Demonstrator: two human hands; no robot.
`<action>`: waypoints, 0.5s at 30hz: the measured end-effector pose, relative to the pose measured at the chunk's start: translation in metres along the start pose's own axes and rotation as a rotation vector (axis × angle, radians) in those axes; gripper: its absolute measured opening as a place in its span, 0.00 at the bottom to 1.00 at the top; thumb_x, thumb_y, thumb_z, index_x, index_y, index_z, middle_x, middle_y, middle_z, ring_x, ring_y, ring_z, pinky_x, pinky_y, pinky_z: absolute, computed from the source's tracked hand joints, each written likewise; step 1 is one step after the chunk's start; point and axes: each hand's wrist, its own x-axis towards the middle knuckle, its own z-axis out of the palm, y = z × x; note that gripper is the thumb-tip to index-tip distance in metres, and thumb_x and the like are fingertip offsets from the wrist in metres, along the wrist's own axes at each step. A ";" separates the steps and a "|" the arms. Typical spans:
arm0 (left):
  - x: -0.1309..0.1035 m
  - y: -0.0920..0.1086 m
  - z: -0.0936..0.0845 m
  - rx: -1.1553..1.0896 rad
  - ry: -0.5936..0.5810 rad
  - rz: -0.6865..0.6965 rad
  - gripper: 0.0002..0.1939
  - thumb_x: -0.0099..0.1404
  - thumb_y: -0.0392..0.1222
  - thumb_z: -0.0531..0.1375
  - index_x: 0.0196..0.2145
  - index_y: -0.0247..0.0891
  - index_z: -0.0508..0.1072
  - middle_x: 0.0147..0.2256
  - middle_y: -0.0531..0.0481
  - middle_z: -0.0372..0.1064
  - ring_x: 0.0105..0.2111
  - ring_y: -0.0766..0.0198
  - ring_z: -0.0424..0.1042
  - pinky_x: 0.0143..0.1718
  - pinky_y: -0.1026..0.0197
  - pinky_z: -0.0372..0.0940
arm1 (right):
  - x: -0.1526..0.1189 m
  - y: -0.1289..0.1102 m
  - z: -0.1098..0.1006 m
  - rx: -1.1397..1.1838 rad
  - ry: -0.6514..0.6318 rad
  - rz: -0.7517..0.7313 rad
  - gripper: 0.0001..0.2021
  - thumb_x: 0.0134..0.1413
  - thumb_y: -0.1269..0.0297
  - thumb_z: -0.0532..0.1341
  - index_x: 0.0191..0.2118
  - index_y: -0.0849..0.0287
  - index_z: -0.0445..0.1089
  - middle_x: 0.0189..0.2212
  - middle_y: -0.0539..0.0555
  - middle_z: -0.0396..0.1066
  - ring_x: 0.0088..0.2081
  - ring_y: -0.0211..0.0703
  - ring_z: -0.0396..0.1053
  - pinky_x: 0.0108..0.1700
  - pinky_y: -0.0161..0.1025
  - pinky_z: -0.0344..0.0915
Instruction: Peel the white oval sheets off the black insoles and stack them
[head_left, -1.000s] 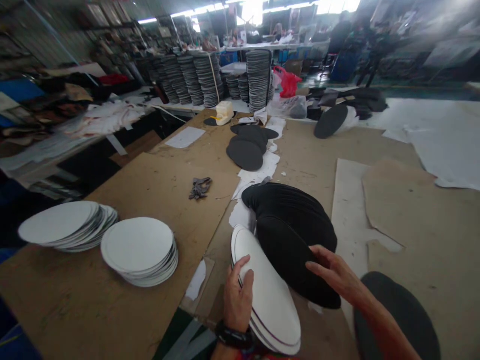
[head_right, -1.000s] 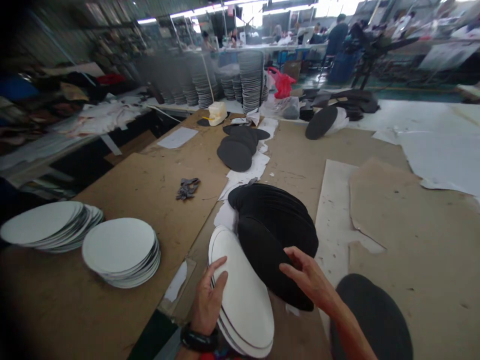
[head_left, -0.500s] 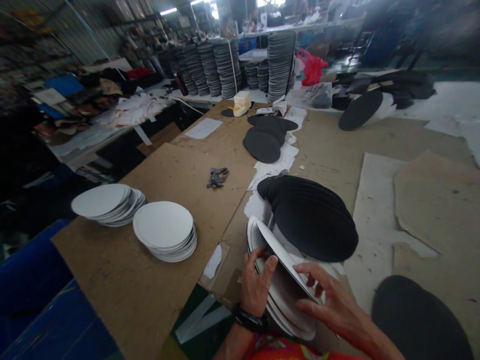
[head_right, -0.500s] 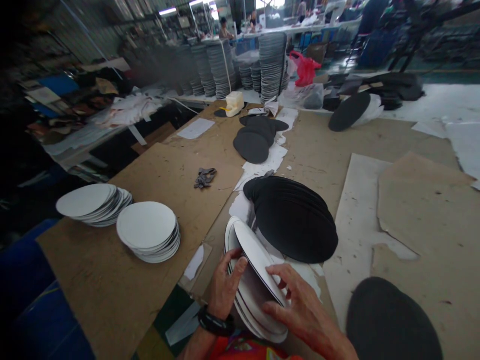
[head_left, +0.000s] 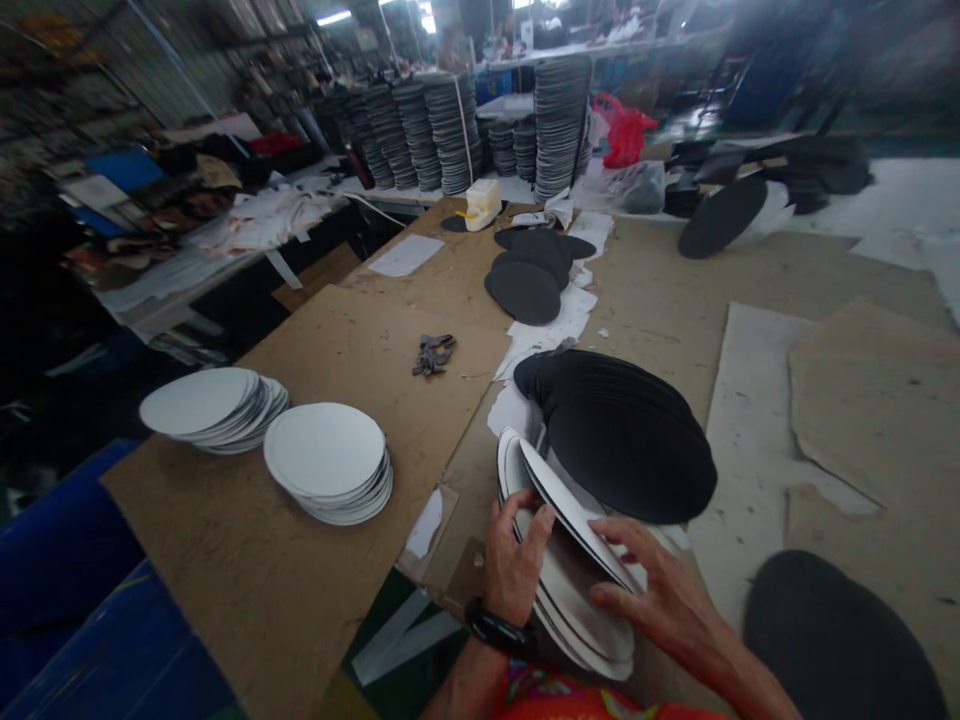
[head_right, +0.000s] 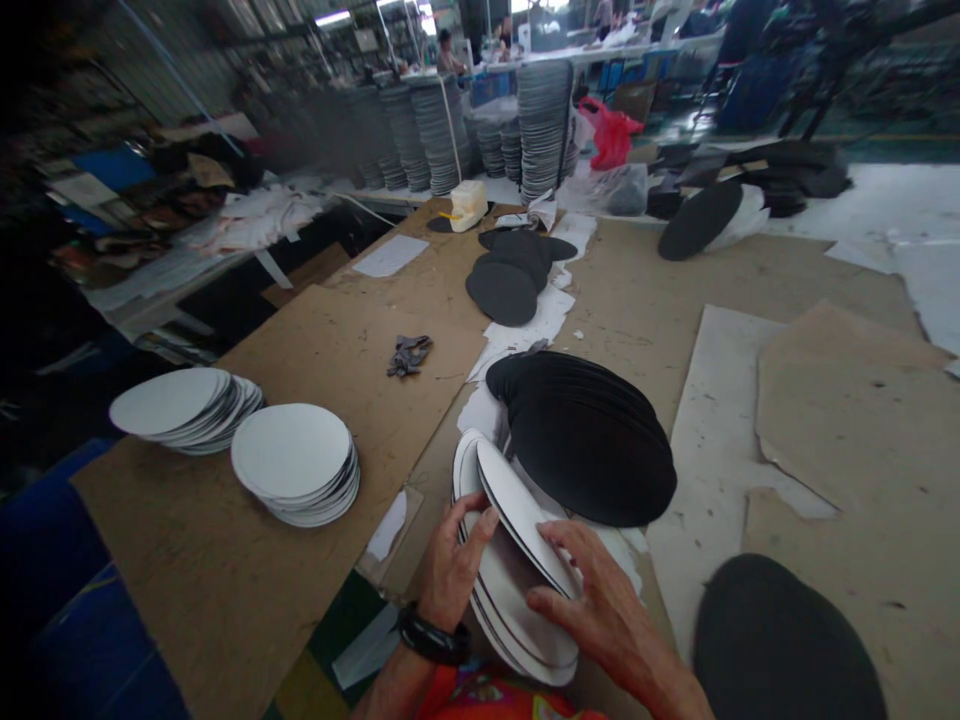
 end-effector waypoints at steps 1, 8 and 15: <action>0.001 0.000 0.000 0.002 0.001 0.000 0.18 0.61 0.53 0.54 0.41 0.38 0.71 0.42 0.45 0.70 0.45 0.54 0.66 0.49 0.54 0.56 | 0.000 0.001 0.000 0.000 0.008 0.002 0.24 0.45 0.53 0.62 0.50 0.52 0.64 0.51 0.57 0.65 0.50 0.52 0.64 0.51 0.50 0.63; 0.006 -0.001 -0.001 0.013 0.020 -0.033 0.15 0.60 0.49 0.52 0.37 0.37 0.72 0.39 0.45 0.71 0.43 0.54 0.67 0.48 0.53 0.57 | 0.004 0.009 0.004 -0.012 0.041 0.010 0.29 0.45 0.51 0.62 0.54 0.53 0.62 0.56 0.58 0.62 0.57 0.55 0.58 0.56 0.53 0.59; 0.008 -0.003 -0.001 0.044 0.015 -0.055 0.15 0.59 0.49 0.50 0.34 0.37 0.71 0.35 0.47 0.70 0.40 0.54 0.67 0.46 0.53 0.58 | 0.007 0.005 -0.010 -0.084 0.156 -0.006 0.21 0.59 0.53 0.48 0.52 0.55 0.67 0.50 0.56 0.69 0.52 0.51 0.66 0.54 0.49 0.63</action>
